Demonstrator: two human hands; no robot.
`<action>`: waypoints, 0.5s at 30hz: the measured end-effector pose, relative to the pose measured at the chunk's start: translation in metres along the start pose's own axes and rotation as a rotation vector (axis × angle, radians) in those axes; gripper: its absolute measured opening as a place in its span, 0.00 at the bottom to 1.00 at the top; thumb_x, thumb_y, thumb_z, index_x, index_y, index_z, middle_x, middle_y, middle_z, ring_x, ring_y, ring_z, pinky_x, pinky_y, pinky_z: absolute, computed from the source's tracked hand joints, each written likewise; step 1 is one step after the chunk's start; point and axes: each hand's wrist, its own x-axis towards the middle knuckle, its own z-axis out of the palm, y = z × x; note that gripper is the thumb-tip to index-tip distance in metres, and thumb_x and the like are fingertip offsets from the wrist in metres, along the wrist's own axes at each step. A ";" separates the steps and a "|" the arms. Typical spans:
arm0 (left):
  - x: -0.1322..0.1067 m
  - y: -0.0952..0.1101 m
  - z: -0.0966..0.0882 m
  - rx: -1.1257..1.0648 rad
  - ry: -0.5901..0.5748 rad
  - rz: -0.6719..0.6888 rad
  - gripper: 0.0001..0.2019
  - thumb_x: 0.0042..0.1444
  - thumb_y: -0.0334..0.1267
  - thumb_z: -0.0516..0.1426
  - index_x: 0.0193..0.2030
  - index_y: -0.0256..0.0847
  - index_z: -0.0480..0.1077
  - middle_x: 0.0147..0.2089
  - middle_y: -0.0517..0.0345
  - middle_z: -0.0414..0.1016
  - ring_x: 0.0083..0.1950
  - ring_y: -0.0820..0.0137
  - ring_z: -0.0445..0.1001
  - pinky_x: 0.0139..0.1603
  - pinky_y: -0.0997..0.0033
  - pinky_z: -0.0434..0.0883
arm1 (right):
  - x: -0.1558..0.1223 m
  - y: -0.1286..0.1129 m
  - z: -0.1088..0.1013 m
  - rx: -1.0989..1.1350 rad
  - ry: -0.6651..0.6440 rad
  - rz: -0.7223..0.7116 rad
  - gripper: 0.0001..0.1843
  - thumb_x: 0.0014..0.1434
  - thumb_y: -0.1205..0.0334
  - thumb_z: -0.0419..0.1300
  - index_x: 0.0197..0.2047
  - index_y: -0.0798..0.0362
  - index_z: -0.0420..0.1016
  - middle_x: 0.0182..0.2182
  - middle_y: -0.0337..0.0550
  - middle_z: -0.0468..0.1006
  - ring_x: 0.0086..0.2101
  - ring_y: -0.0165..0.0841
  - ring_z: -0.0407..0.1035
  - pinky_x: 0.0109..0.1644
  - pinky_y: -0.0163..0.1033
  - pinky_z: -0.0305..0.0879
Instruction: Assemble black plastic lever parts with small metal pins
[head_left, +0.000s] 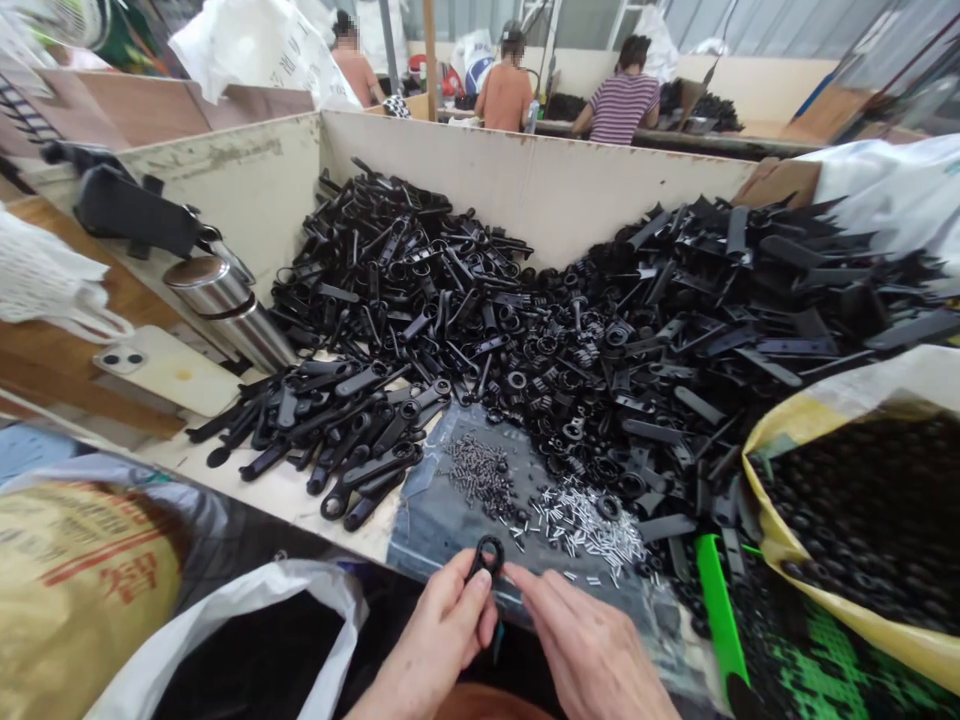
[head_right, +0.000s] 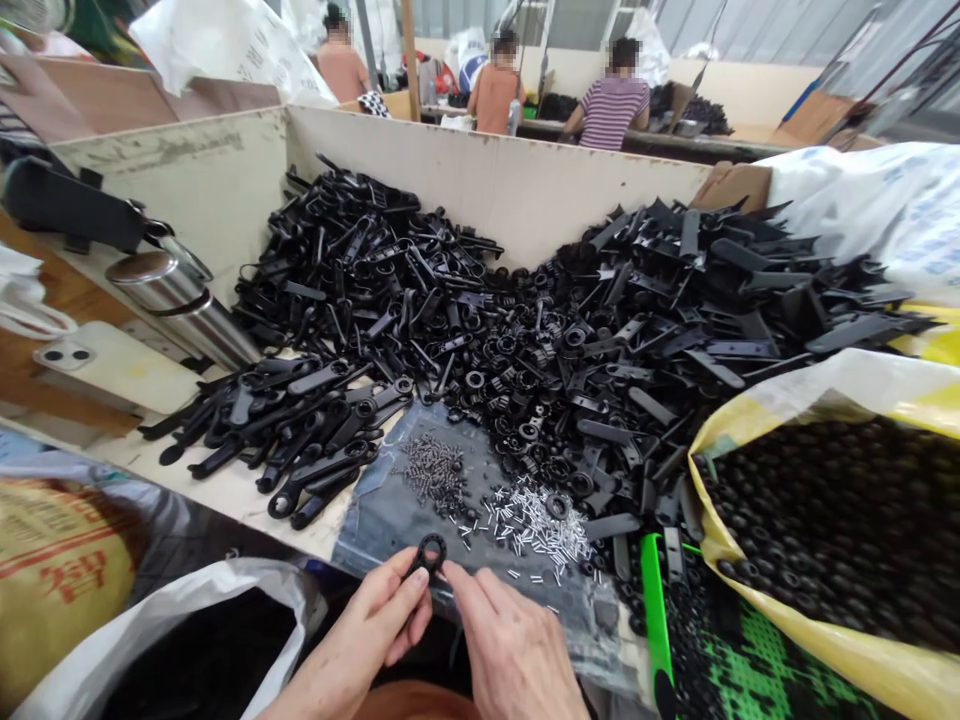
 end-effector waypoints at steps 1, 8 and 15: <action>0.001 -0.002 0.000 0.014 0.009 0.004 0.25 0.58 0.65 0.55 0.40 0.41 0.67 0.21 0.71 0.59 0.20 0.79 0.48 0.20 0.76 0.45 | 0.000 0.000 0.002 -0.014 -0.034 0.010 0.25 0.63 0.76 0.44 0.59 0.53 0.69 0.35 0.46 0.82 0.29 0.36 0.81 0.32 0.35 0.76; 0.002 -0.009 -0.003 0.189 0.079 0.098 0.20 0.62 0.58 0.54 0.35 0.42 0.69 0.22 0.66 0.63 0.24 0.74 0.57 0.25 0.73 0.54 | 0.005 -0.005 0.011 -0.026 -0.151 0.126 0.21 0.62 0.76 0.48 0.54 0.51 0.72 0.33 0.41 0.82 0.28 0.37 0.81 0.29 0.35 0.73; 0.004 -0.015 -0.002 0.187 0.176 0.079 0.19 0.60 0.56 0.57 0.42 0.41 0.74 0.23 0.64 0.67 0.27 0.70 0.63 0.29 0.71 0.60 | 0.008 -0.007 0.011 -0.098 -0.250 0.163 0.22 0.61 0.77 0.52 0.55 0.52 0.73 0.33 0.41 0.83 0.28 0.37 0.81 0.28 0.36 0.70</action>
